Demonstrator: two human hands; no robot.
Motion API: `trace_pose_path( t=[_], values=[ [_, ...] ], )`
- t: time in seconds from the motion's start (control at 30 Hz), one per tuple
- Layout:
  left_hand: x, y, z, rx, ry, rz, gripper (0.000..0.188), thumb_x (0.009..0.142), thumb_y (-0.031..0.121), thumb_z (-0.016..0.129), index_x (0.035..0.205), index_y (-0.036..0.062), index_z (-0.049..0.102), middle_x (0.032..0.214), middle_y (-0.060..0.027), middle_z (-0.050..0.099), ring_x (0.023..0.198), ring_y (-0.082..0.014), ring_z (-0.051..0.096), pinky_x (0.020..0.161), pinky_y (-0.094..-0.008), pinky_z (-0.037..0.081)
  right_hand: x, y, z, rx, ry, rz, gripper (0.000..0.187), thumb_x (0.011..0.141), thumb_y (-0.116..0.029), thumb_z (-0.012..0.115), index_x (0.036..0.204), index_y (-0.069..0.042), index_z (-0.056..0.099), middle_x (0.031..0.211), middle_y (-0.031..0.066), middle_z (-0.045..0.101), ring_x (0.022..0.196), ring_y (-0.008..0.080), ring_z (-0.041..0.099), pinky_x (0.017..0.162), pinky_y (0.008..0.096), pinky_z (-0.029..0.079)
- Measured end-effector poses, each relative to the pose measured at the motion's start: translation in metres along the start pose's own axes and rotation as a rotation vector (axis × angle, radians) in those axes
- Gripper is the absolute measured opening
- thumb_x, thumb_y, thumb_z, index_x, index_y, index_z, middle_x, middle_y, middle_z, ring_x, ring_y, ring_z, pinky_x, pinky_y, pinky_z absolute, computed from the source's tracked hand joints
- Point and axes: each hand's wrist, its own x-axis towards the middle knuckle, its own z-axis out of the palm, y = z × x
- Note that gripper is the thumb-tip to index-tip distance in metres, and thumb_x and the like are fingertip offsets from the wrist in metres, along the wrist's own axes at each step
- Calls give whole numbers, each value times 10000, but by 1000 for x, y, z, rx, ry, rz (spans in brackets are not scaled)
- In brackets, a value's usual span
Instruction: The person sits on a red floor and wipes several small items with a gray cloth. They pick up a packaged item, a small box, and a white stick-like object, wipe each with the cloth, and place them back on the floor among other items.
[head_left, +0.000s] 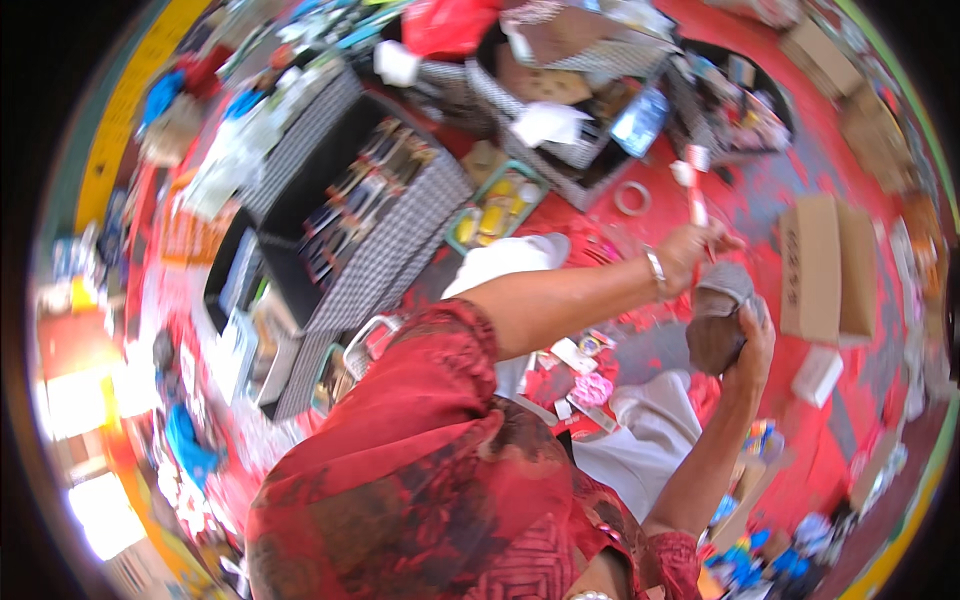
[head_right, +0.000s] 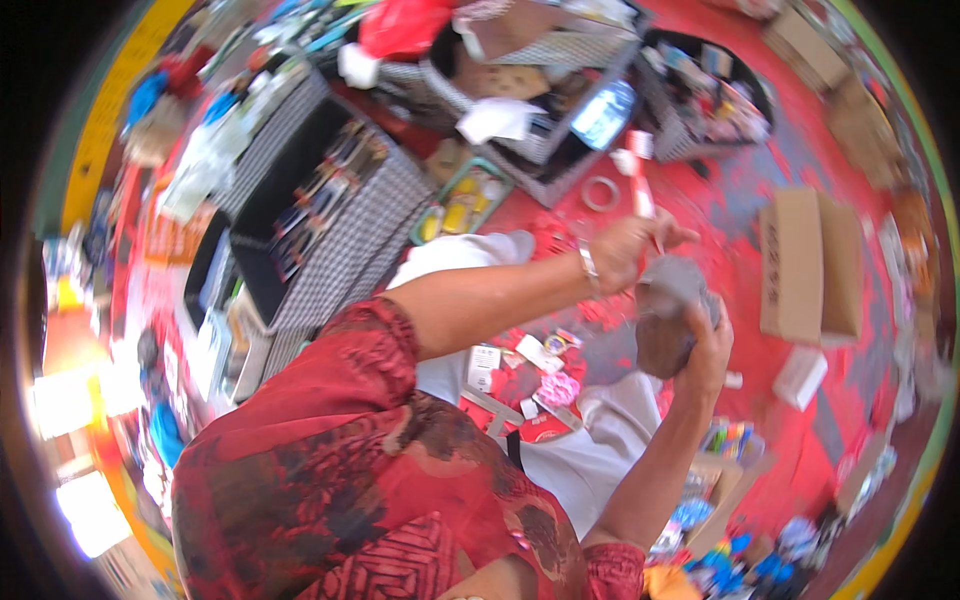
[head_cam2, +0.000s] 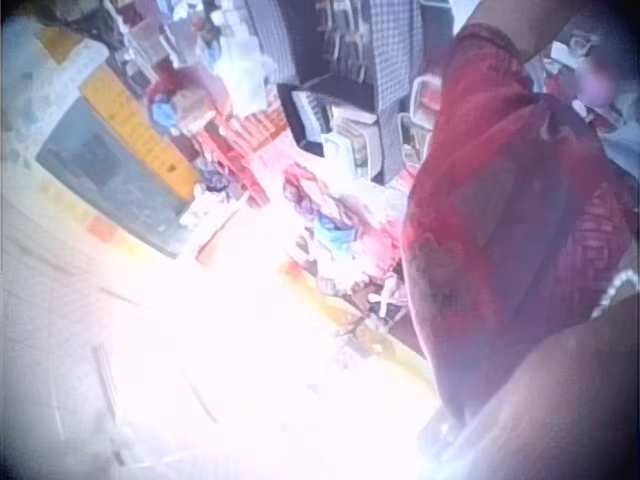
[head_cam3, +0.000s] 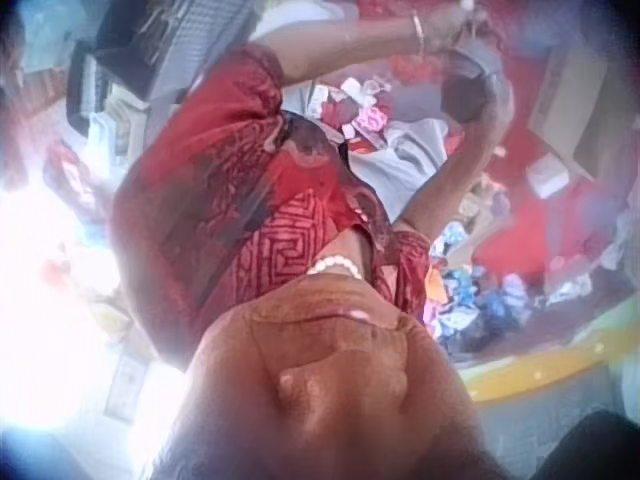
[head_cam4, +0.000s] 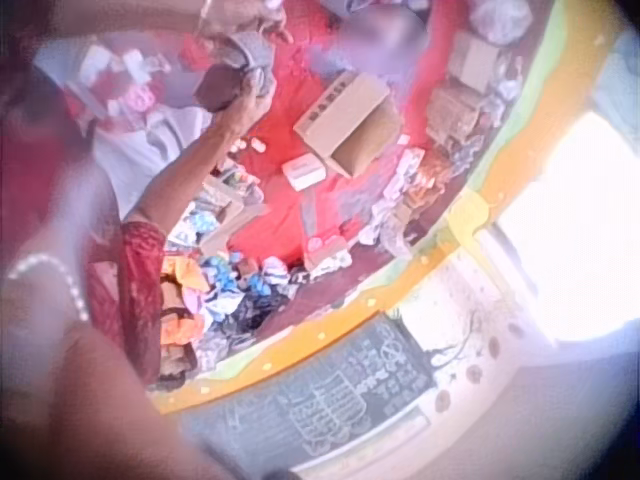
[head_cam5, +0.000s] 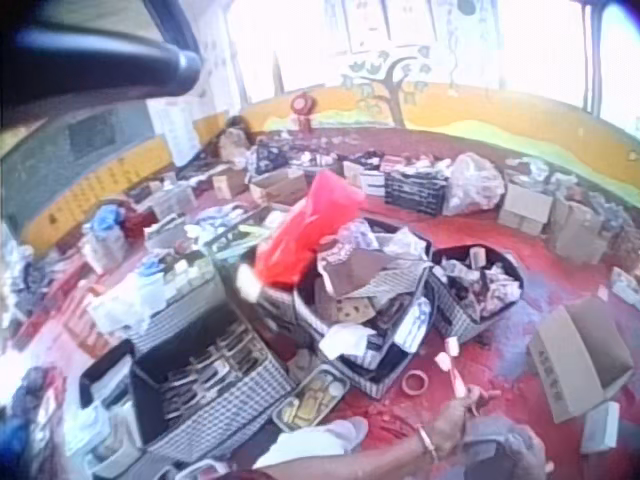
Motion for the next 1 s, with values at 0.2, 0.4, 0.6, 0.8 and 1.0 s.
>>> trace_pose_path(
  t=[0.2, 0.4, 0.6, 0.8, 1.0],
  values=[
    [0, -10, -4, 490, -57, 76, 171, 875, 223, 496, 842, 64, 548, 922, -64, 583, 920, -129, 515, 823, -304, 415, -9, 21, 42, -1025, -50, -314, 494, 671, -164, 649, 1092, 39, 489, 984, 177, 573, 920, 267, 563, 791, 342, 424],
    [-10, -15, 4, 314, -12, -8, 170, 863, 206, 516, 899, 50, 573, 920, -78, 599, 847, -122, 564, 776, -240, 431, -13, 15, 41, -1156, 7, -359, 319, 638, -105, 589, 925, 28, 551, 776, 204, 598, 767, 352, 588, 693, 372, 443],
    [-6, 19, -2, 69, 165, -81, 249, 870, 279, 501, 820, 40, 547, 626, -24, 539, 536, -157, 529, 563, -333, 475, -9, 22, 38, -894, -108, -194, 242, 660, -135, 591, 849, 15, 572, 679, 172, 578, 615, 306, 563, 597, 365, 429],
    [-8, 20, -11, 119, 289, -101, 337, 898, 347, 430, 748, 48, 476, 552, -38, 463, 475, -184, 483, 550, -373, 482, -9, 13, 32, -921, -213, -132, 257, 654, -164, 619, 826, 22, 577, 603, 121, 548, 569, 192, 526, 582, 331, 419],
    [-6, 62, -7, -21, 134, 200, 335, 941, 293, 310, 951, 33, 521, 938, -161, 609, 902, -284, 592, 807, -405, 469, -9, -13, -15, -523, 172, -4, 167, 754, -148, 606, 842, -7, 607, 676, 10, 555, 610, 99, 507, 578, 282, 411]
  ],
)
